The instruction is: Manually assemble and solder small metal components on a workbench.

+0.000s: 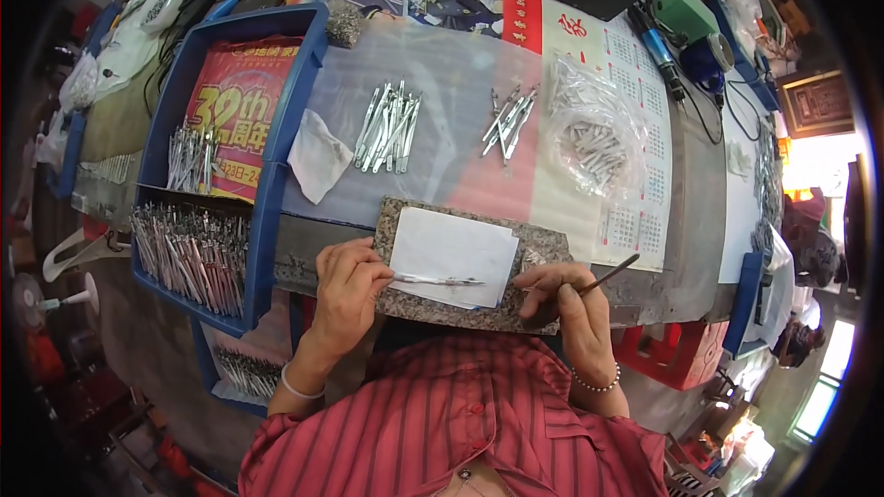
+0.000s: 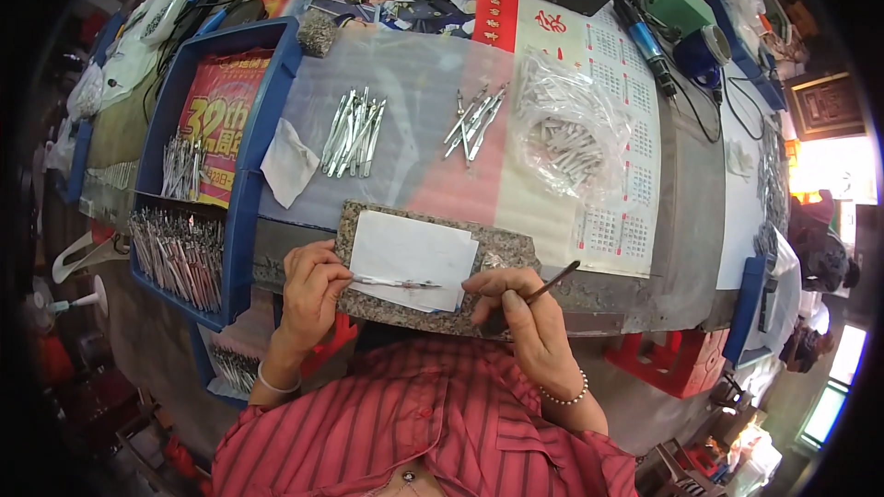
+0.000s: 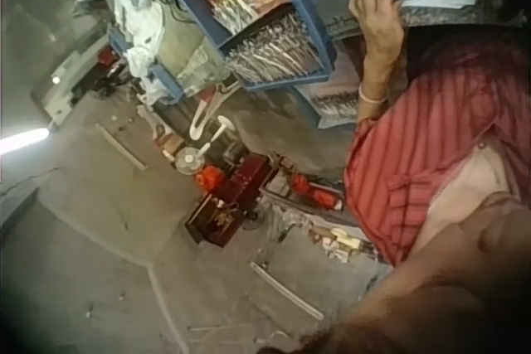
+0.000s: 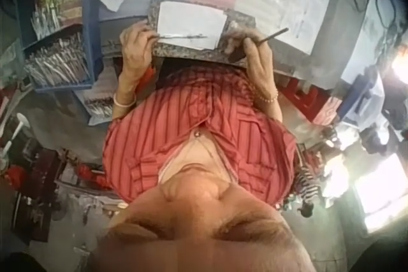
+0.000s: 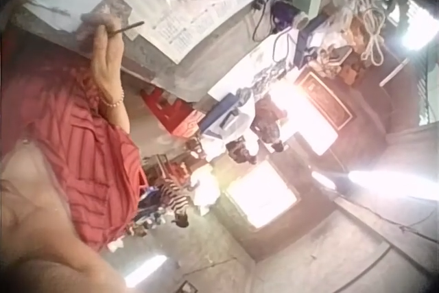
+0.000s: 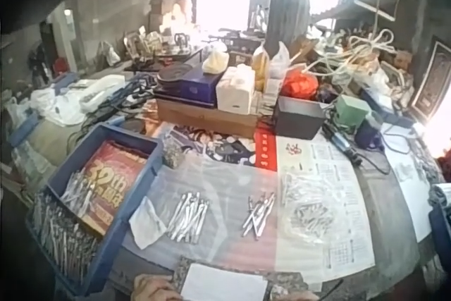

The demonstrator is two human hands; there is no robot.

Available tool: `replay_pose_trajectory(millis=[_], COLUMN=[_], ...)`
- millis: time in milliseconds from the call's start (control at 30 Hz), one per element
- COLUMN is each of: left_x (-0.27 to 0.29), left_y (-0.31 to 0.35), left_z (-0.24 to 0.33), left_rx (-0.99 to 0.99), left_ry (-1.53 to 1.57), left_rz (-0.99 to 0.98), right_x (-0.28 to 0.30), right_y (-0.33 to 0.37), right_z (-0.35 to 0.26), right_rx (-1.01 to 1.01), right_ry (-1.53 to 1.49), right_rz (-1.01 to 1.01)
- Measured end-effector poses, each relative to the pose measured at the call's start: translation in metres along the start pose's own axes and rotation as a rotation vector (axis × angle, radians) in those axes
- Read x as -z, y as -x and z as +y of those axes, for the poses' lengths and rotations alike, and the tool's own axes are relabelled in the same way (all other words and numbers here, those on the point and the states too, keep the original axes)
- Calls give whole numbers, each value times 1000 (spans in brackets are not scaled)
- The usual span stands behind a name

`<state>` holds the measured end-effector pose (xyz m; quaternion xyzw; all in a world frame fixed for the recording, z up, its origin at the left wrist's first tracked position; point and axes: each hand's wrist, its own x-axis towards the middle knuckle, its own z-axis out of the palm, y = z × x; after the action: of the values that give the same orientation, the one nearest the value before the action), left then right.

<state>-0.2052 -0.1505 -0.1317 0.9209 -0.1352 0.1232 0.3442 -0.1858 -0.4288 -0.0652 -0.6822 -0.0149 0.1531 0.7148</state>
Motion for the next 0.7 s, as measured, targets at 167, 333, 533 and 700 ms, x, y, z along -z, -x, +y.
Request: replay_pose_trajectory(millis=[167, 333, 533, 700], left_x=[5, 14, 16, 11], left_y=[2, 2, -9, -12], left_z=[6, 16, 24, 23], left_rx=[12, 26, -12, 8], left_ry=[-44, -86, -97, -81], left_rz=[-20, -6, 69, 91], right_x=[20, 21, 23, 23], right_y=[4, 7, 6, 4], right_z=[1, 9, 11, 13], right_rx=[-105, -146, -111, -38], right_ry=[43, 102, 185, 307], right_rz=[-177, -219, -224, -274])
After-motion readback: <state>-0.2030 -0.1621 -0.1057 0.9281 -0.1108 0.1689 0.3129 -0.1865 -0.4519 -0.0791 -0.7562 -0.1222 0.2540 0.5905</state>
